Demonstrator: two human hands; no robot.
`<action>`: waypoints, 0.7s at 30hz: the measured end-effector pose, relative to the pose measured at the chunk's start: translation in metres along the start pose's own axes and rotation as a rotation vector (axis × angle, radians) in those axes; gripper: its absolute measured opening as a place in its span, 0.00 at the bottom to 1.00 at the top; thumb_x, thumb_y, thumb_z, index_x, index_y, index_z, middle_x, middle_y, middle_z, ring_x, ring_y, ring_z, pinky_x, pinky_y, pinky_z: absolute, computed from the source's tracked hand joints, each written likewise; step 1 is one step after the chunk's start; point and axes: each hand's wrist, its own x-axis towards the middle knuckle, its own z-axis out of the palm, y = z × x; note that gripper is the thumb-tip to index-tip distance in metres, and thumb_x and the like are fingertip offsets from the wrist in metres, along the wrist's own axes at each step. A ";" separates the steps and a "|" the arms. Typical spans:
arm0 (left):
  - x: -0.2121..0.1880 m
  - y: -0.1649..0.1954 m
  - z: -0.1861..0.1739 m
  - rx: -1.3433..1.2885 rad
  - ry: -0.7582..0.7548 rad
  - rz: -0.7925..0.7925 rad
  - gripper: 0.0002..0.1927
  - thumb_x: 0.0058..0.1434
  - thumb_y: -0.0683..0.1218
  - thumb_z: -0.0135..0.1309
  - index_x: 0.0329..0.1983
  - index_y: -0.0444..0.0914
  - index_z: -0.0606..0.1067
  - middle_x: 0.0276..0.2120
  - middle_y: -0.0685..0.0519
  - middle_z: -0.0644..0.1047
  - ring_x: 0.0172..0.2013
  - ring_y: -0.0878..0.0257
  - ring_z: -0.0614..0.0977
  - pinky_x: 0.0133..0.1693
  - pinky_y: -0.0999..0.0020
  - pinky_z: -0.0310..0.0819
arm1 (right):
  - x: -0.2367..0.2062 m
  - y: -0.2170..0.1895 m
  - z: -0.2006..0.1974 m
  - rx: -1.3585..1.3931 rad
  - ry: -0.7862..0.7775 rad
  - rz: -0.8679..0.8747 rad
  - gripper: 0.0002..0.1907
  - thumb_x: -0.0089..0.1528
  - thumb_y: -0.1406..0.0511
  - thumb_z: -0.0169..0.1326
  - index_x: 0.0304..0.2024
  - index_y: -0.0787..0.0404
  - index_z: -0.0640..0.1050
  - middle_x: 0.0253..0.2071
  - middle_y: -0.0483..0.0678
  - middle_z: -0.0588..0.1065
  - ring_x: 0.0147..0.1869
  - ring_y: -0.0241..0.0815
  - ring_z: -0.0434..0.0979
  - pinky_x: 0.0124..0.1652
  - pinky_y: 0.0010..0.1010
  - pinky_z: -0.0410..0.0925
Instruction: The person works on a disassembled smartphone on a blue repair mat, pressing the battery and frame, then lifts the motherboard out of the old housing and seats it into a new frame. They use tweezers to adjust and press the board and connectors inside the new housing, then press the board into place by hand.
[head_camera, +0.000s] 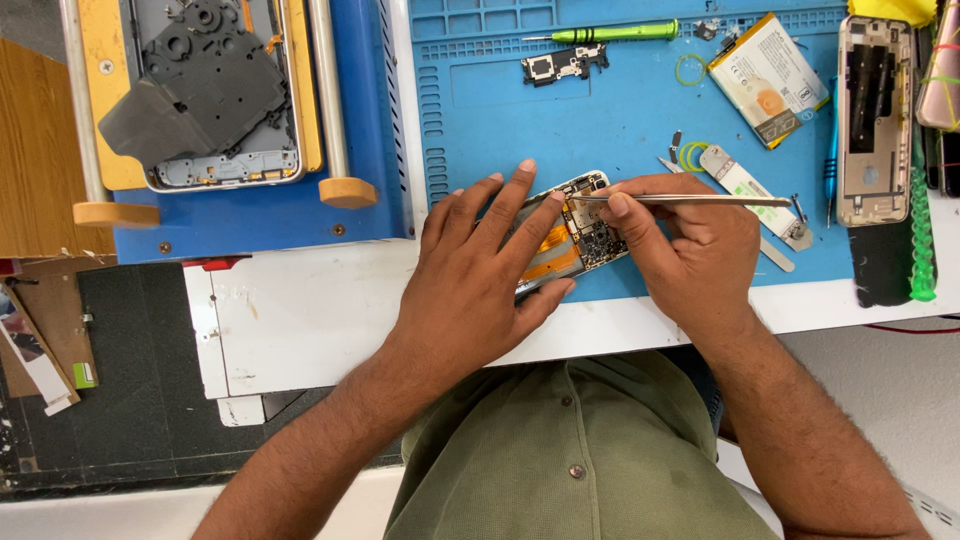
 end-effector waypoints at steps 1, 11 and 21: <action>0.000 0.000 0.000 0.001 0.000 0.001 0.38 0.64 0.62 0.59 0.72 0.42 0.65 0.72 0.42 0.59 0.69 0.46 0.61 0.68 0.42 0.53 | 0.000 0.000 0.000 0.000 0.000 -0.001 0.08 0.73 0.64 0.60 0.48 0.64 0.82 0.38 0.47 0.82 0.39 0.30 0.81 0.34 0.21 0.72; -0.001 0.000 0.000 0.002 0.008 0.006 0.38 0.64 0.62 0.60 0.72 0.42 0.65 0.73 0.42 0.59 0.69 0.45 0.62 0.69 0.42 0.53 | 0.000 -0.002 0.000 -0.026 -0.001 0.002 0.08 0.73 0.64 0.60 0.47 0.64 0.82 0.38 0.47 0.82 0.38 0.31 0.81 0.34 0.22 0.71; -0.001 0.000 -0.001 -0.006 0.015 0.005 0.38 0.64 0.62 0.60 0.72 0.42 0.66 0.72 0.42 0.60 0.69 0.46 0.62 0.69 0.43 0.54 | 0.000 -0.002 0.000 -0.050 -0.005 -0.014 0.08 0.73 0.64 0.60 0.47 0.64 0.83 0.38 0.48 0.82 0.38 0.32 0.80 0.34 0.22 0.71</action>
